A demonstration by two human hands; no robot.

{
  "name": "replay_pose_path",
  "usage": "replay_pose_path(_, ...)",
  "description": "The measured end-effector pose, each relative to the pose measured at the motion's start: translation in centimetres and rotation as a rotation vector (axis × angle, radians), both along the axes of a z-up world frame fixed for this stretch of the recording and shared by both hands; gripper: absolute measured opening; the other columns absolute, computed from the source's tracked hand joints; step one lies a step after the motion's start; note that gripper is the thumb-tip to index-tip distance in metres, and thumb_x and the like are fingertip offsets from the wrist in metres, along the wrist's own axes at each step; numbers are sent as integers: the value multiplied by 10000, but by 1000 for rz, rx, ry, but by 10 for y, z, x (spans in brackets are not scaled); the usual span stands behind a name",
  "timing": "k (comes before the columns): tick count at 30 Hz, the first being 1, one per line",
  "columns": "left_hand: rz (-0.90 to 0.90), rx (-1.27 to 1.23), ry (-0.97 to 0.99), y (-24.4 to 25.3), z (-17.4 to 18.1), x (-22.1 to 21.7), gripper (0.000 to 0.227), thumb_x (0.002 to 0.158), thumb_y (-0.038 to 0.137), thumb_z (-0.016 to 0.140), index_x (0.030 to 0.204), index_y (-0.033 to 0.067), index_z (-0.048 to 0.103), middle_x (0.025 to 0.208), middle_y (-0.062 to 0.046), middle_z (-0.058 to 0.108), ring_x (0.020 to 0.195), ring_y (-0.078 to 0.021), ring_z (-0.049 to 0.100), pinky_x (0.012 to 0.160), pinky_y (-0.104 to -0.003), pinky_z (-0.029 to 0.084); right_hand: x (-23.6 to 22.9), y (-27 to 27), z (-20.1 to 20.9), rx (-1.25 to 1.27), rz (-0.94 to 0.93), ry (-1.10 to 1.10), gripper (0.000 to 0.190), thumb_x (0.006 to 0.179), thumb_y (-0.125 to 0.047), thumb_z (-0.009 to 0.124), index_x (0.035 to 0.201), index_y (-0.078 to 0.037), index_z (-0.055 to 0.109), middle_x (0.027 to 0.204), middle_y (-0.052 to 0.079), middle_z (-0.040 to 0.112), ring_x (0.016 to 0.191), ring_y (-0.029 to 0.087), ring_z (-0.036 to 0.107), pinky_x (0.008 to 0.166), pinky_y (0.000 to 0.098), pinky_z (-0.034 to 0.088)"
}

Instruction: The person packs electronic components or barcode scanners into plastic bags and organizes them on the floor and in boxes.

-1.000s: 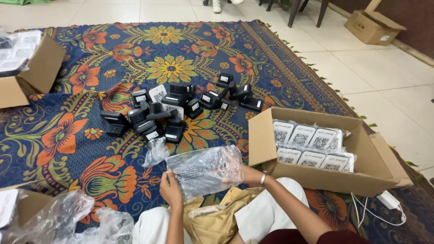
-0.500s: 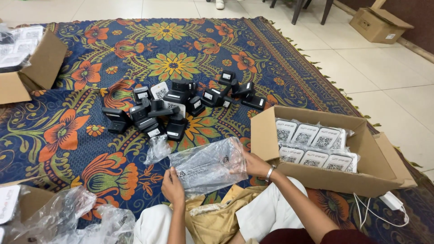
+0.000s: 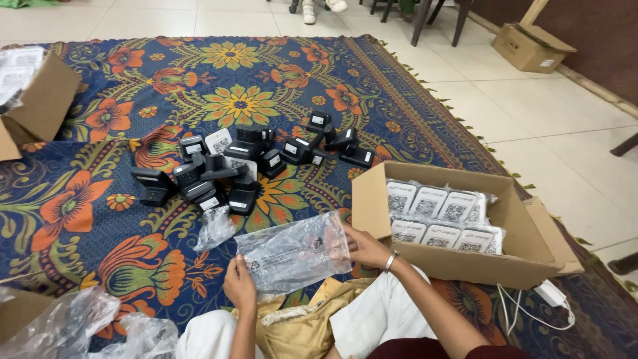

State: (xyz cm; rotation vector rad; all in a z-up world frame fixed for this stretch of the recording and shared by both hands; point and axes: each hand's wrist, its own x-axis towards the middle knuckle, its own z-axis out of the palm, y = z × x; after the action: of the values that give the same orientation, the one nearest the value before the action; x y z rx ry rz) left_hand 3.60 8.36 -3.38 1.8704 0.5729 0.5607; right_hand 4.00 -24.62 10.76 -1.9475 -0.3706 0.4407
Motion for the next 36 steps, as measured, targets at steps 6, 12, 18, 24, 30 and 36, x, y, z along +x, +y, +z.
replay_pose_path(6, -61, 44, -101, -13, -31, 11, 327, 1071, 315, 501, 1082, 42, 682, 880, -220, 694, 798, -434, 657, 702, -501, 478, 6, -37, -44, 216, -92, 44, 674, 1098, -347, 499, 1703, -109, 323, 1484, 110, 623, 1206, 187, 665, 1062, 340, 517)
replay_pose_path(12, -93, 59, -65, -31, -4, 9, 314, 1108, 289, 484, 1080, 26, 652, 890, -230, 691, 820, -450, 656, 719, -519, 477, -22, -26, -1, 69, -51, -33, 943, 900, -108, 776, 1630, -79, 180, 1240, 143, 742, 1123, 170, 690, 978, 342, 558)
replay_pose_path(18, -133, 195, -160, -13, 9, 49, 289, 1087, 290, 467, 1102, 70, 654, 894, -219, 706, 858, -452, 676, 734, -535, 497, -19, -30, 35, 72, -86, -30, 988, 886, -67, 710, 1645, -129, 80, 1104, 122, 792, 957, 173, 765, 836, 305, 618)
replay_pose_path(24, -107, 834, -336, -37, 130, 38, 577, 921, 399, 605, 1248, -71, 533, 1183, -276, 620, 1059, -440, 641, 894, -504, 521, -9, -8, 60, 172, 3, -33, 1056, 874, -24, 722, 1651, -207, 32, 1161, 174, 784, 996, 171, 742, 836, 322, 630)
replay_pose_path(30, -570, 390, -196, -96, 217, 5, 572, 883, 410, 713, 1241, 4, 529, 1103, -220, 619, 1027, -402, 635, 868, -483, 520, 13, 34, 48, 267, 147, -23, 1120, 873, -6, 763, 1646, -253, -9, 1370, 179, 615, 1086, 143, 688, 852, 325, 624)
replay_pose_path(36, -556, 452, -185, -91, 193, 31, 552, 805, 315, 776, 1160, -12, 509, 1088, -253, 599, 1045, -456, 607, 863, -512, 512, 11, 63, 73, -59, 31, -135, 1214, 802, 15, 681, 1634, -276, -154, 1390, 179, 665, 739, 139, 681, 659, 298, 566)
